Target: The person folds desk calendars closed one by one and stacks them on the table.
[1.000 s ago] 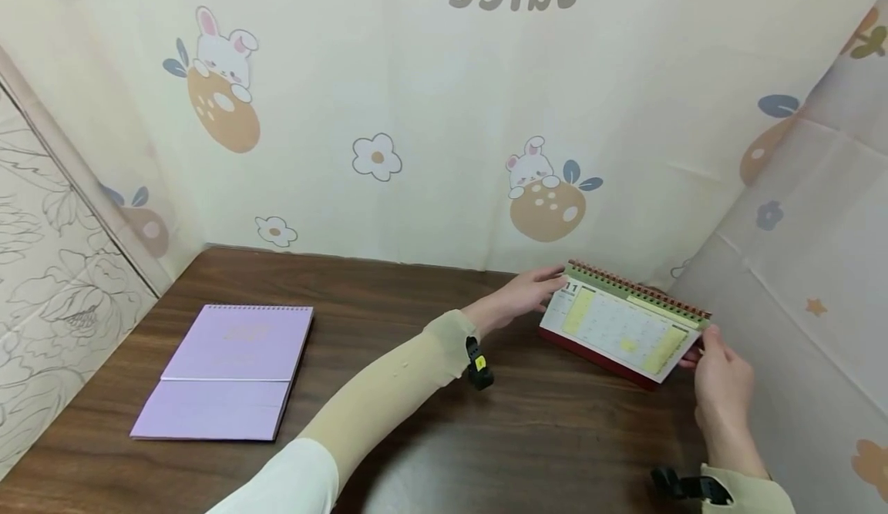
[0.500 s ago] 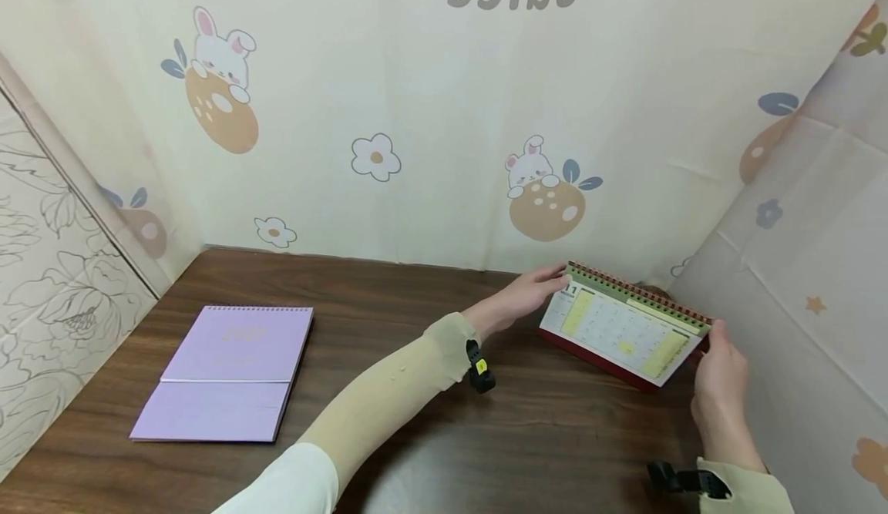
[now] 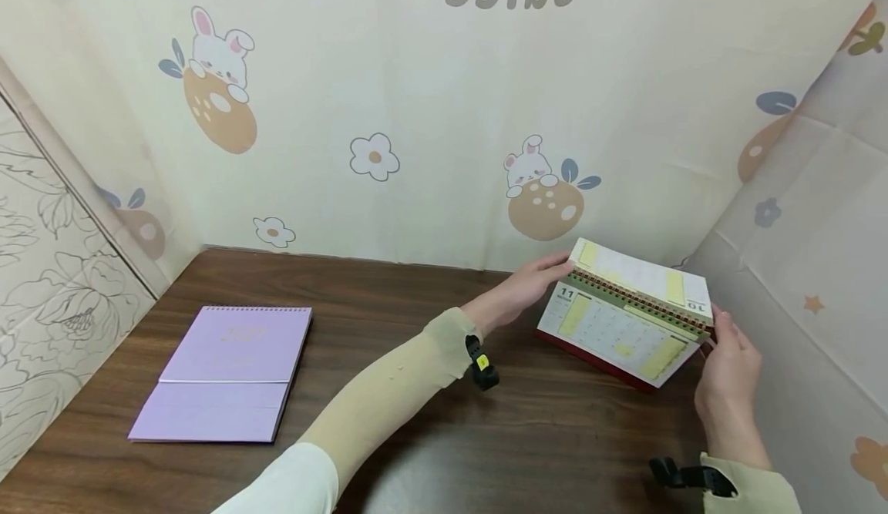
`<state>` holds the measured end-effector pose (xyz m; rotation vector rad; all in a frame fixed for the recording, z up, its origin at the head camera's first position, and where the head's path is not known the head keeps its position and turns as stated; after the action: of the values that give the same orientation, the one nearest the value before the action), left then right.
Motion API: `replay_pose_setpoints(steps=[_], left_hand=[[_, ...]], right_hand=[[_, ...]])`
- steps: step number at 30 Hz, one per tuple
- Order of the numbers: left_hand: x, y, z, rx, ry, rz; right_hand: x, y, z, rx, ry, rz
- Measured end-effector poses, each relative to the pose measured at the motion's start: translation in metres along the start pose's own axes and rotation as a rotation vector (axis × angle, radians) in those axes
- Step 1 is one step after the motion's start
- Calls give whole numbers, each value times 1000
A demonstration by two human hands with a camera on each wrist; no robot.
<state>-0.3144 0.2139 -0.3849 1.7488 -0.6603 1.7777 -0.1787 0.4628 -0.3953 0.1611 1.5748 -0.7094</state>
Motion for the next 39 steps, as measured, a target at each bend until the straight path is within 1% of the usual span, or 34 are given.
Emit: replay_pose_setpoints(steps=[7,9,12,16,19,22,27,31,35,39], left_hand=[[7,3,4,-1,-22,37],[8,4,5,2,-32,49],[10,5,6,9,-46,56],[12,5,7,26,-59,56],[13,6,7,41,-70,68],[14,8,7,56,-88,89],[17,11,10,64,-132,91],[16,13,14,61,-170,66],[12,15,18,63,-190,33],[6,15,22,26,-199,35]], right_hand=[[-11,-2,1,111,54,-45],[-14,-2,2,130,66,-69],[-17,-1,4,162,61,-50],[-20,1,6,239,71,-2],[-24,1,7,299,121,8],[-28,0,9,328,168,-13],[-29,-2,13,310,222,-25],[-27,-2,12,271,276,-83],[-24,0,13,214,314,-118],[-21,5,16,186,311,17]])
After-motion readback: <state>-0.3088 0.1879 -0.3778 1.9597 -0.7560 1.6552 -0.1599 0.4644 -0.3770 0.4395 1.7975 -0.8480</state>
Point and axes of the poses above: each hand's wrist, its own z-axis away from the middle knuckle, its own y-axis out of the back of the hand, x = y × z, the point moved 5 cm from there along -z, towards the middle knuckle, and after that the axes turned 5 degrees about -x, right-handed, at the moved point
